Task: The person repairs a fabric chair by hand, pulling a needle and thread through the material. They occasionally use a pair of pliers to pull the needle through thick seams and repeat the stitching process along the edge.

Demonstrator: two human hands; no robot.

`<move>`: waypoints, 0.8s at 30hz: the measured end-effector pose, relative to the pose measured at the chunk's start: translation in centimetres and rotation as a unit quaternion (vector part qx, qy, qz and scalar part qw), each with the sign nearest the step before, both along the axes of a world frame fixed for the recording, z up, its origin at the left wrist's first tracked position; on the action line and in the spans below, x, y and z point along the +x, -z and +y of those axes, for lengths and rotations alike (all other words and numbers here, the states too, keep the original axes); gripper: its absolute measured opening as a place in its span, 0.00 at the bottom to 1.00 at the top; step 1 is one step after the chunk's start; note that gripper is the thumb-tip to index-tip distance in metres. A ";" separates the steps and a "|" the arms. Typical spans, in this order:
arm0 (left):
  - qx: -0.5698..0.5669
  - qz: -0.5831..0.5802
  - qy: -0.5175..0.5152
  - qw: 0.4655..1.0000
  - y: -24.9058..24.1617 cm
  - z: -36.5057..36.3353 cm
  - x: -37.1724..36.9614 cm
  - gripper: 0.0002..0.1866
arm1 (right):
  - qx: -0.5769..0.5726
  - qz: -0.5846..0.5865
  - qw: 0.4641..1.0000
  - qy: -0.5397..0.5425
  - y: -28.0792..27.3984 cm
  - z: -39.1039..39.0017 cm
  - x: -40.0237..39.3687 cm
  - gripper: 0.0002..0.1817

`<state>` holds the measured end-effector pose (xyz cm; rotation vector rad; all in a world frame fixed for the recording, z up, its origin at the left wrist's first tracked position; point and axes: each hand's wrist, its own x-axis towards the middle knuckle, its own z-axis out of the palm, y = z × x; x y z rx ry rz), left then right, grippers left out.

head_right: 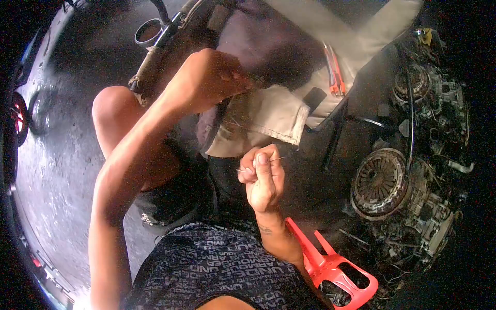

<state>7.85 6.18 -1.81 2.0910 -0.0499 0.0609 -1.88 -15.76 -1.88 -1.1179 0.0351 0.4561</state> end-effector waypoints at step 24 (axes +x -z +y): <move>-0.211 0.156 -0.079 0.962 -2.0 -2.4 -9.0 0.21 | -0.342 -0.243 0.895 0.150 -2.1 -6.6 5.2 0.06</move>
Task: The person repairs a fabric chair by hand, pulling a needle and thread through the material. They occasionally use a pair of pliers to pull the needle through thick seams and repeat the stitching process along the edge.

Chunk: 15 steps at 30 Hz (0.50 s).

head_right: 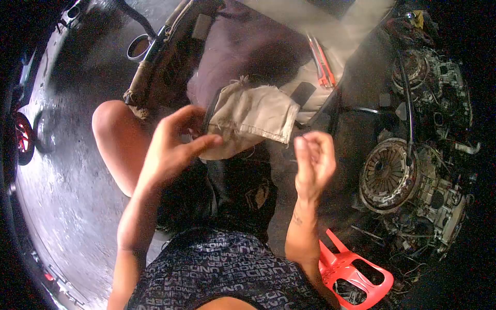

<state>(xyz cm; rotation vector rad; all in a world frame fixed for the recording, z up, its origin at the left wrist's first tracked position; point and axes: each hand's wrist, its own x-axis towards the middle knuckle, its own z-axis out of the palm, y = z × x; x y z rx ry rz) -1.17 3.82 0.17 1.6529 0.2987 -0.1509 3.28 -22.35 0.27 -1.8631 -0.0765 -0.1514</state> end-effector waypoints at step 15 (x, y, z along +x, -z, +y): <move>-0.061 0.004 -0.019 0.998 1.8 -1.6 -0.1 0.13 | -0.354 -0.359 0.778 -0.375 -3.5 7.9 4.4 0.07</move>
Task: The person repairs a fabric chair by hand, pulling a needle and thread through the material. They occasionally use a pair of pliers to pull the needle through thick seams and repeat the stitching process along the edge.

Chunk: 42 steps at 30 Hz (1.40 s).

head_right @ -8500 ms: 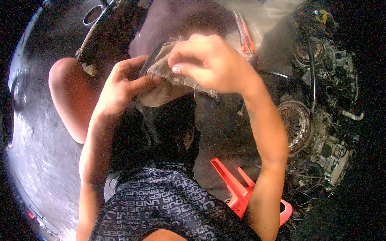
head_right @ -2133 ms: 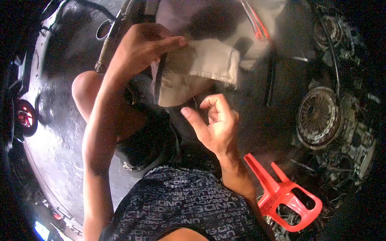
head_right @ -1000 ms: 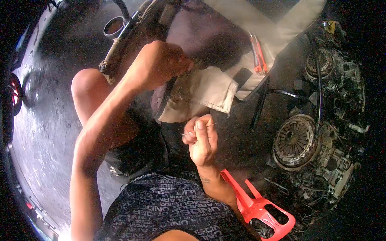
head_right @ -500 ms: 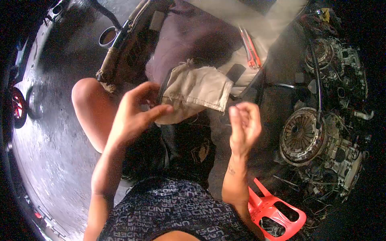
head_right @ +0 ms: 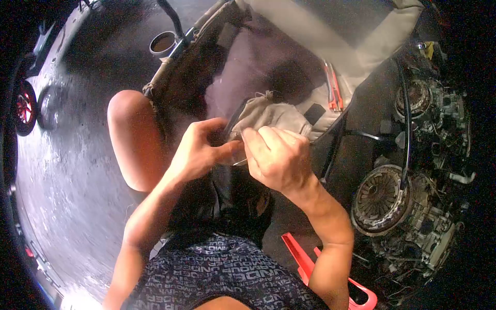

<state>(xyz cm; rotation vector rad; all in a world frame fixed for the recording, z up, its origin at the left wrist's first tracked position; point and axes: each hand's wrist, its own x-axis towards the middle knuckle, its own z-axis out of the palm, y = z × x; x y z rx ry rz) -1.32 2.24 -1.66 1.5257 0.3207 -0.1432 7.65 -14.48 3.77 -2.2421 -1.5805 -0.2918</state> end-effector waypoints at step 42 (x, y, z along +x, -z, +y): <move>0.431 -0.384 0.178 0.797 -3.8 1.1 3.8 0.14 | 0.180 0.500 0.810 0.248 2.8 -7.9 -7.4 0.14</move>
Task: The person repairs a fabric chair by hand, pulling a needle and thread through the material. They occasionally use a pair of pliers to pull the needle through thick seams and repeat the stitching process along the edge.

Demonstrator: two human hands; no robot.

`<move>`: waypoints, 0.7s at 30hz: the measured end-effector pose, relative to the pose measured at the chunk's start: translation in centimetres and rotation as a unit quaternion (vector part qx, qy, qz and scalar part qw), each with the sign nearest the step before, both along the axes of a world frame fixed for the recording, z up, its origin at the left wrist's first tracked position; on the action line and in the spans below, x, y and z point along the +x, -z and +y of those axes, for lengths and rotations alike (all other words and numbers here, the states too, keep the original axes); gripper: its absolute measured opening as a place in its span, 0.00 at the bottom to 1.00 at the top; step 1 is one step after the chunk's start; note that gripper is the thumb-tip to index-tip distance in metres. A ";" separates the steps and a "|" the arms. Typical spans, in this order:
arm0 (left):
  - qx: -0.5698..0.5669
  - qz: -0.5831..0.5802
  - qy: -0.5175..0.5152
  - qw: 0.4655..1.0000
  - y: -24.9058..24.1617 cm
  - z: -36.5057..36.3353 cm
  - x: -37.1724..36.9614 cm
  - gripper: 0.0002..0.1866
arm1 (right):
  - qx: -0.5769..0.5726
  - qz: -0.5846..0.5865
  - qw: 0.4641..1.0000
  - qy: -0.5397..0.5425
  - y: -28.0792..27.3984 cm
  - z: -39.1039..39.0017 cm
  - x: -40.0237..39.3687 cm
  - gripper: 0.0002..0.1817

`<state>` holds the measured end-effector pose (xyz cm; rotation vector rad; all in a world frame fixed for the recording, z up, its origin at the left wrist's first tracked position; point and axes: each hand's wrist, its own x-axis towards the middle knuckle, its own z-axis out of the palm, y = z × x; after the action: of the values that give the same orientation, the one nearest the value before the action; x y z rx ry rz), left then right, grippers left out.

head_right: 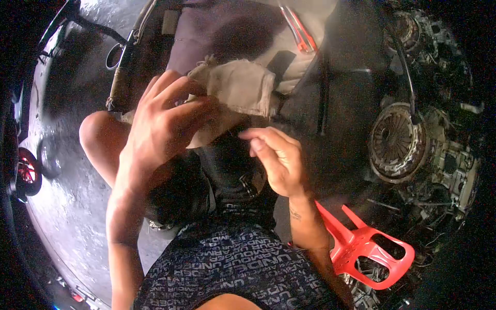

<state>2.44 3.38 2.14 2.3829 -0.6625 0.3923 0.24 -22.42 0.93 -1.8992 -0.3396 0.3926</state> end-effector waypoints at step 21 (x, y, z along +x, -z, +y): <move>-0.015 -0.051 0.058 0.997 2.1 0.8 1.8 0.11 | 0.097 0.160 0.981 0.041 0.5 4.5 -0.8 0.05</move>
<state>4.25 4.18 0.00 2.2957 -0.8308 0.4721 -0.53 -17.91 0.47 -1.6220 -0.0817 0.5797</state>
